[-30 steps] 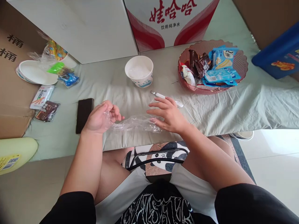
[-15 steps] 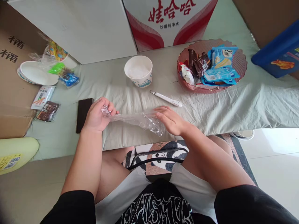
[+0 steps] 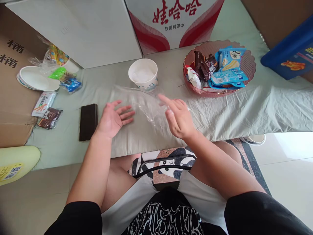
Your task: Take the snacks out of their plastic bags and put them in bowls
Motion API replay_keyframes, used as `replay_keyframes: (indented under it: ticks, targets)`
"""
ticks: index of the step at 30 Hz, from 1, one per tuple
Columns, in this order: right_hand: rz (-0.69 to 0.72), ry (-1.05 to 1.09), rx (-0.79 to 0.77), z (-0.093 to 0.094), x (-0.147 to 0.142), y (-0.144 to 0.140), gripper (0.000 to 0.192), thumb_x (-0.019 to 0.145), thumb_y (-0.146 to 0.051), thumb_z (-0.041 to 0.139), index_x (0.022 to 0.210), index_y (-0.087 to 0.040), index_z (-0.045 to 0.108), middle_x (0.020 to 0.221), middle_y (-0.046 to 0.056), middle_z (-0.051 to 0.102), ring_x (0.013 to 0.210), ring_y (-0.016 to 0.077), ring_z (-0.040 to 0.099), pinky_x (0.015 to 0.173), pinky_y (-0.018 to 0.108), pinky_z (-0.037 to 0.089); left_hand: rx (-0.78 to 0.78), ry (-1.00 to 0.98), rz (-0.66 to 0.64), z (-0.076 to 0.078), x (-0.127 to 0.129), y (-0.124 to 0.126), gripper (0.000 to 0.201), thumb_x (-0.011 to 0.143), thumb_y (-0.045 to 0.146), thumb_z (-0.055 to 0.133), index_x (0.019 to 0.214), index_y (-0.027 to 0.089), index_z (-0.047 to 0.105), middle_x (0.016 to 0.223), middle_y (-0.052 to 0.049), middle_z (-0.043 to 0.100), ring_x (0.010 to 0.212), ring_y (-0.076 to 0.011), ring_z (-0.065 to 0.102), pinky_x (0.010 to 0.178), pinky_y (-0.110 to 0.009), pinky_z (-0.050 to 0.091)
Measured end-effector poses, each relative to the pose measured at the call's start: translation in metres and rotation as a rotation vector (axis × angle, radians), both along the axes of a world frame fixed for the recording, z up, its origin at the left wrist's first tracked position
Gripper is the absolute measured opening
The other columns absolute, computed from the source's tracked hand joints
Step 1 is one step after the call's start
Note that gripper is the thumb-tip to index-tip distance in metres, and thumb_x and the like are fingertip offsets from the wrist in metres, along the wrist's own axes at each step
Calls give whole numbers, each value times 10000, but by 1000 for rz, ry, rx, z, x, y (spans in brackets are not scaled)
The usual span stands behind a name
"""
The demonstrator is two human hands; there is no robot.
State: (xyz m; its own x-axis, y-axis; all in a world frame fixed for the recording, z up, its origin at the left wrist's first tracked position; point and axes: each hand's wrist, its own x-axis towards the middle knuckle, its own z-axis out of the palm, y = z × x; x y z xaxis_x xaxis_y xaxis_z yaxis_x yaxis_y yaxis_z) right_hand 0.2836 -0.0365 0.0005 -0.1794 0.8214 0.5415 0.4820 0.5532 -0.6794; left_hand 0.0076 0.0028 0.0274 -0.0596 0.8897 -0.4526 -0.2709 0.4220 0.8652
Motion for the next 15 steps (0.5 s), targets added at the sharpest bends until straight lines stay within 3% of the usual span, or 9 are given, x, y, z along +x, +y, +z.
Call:
replay_keyframes:
  ticks: [5,7,9,12,15]
  targets:
    - [206,-229,106,-4,-7,1,550,1117,-457,256,1584,-275,484,1257,98,734,1093,267,672,1006,495,475,-117,-38,-118,2,6,-1,680,758,775,694,1086,181,640,1108,-179,781,960,-299,774,711,-362,599]
    - [302,-242,119,-6,-13,-1,549,1123,-441,248,1613,-282,439,1318,97,717,1150,258,669,1028,488,468,-122,-23,-160,4,10,-2,664,714,689,788,1111,178,637,1064,-156,792,887,-273,774,685,-345,594]
    - [365,-231,118,-7,-19,-4,552,1125,-426,244,1632,-279,407,1346,102,711,1164,257,675,1039,496,471,-129,17,-228,5,15,-5,652,631,481,912,1141,182,637,996,-110,801,789,-230,758,666,-317,580]
    - [350,-148,48,-8,-23,-7,553,1123,-420,263,1628,-259,420,1346,114,722,1139,269,696,1014,500,509,-107,107,-286,5,17,-9,546,574,214,912,1069,166,689,845,-45,781,654,-152,690,614,-251,520]
    - [191,43,-70,-6,-17,-9,533,1123,-449,286,1595,-288,474,1326,90,746,1188,273,704,1035,489,539,-35,207,-212,3,7,-8,332,582,105,805,901,148,721,708,-2,716,551,-90,579,534,-210,430]
